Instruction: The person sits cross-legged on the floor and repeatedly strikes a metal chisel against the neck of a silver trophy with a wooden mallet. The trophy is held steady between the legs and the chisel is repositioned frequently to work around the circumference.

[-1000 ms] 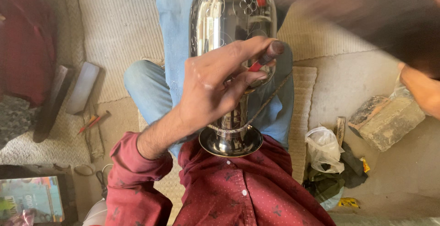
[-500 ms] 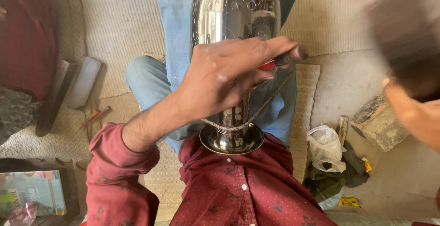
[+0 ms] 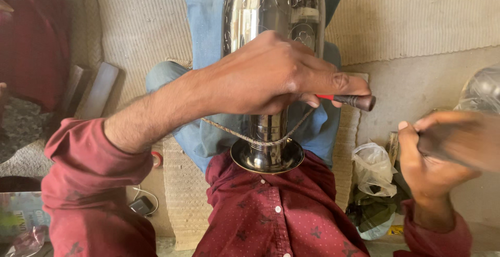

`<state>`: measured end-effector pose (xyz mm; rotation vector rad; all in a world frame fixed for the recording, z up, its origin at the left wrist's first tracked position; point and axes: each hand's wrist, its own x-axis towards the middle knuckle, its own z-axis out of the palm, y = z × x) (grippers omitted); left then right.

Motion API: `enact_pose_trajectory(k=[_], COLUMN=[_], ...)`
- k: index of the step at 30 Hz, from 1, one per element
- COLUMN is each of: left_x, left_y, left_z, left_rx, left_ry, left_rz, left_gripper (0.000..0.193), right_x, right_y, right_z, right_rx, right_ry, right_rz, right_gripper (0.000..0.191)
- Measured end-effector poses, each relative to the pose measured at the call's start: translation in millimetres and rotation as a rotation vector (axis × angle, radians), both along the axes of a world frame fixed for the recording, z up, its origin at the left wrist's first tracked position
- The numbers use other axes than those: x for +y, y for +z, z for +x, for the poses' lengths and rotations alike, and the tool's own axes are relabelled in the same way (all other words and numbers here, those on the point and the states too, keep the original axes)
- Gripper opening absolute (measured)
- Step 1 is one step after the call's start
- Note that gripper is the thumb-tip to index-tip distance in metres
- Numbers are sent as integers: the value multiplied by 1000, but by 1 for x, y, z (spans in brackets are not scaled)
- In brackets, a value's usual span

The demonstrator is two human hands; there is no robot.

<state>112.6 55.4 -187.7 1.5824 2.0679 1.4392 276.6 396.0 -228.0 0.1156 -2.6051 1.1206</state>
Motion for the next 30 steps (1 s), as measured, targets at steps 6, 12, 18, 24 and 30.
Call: enact_pose_trajectory(k=[6,12,18,24,30], left_x=[6,13,20,19,19], left_y=[-1,5,3,-6,-9], left_z=[-4,-4,0,-7,-6], left_rx=[155,154,118,72,-90], left_ry=[-85,-198,-329,-278,-446], left_rz=[16,-133,-357,-68,-178], left_gripper=[57,62,61,58,59], right_x=[-6,-30,-49,-54,-56], right_y=[-46,-74,-87,-122,-134], right_z=[24,40,56,67,88], right_rx=[224,322,208,189,139], right_ry=[-33,11,-205,-116,-179], right_rz=[311,346,31,-88,-207], right_gripper=[72,73,51,92,97])
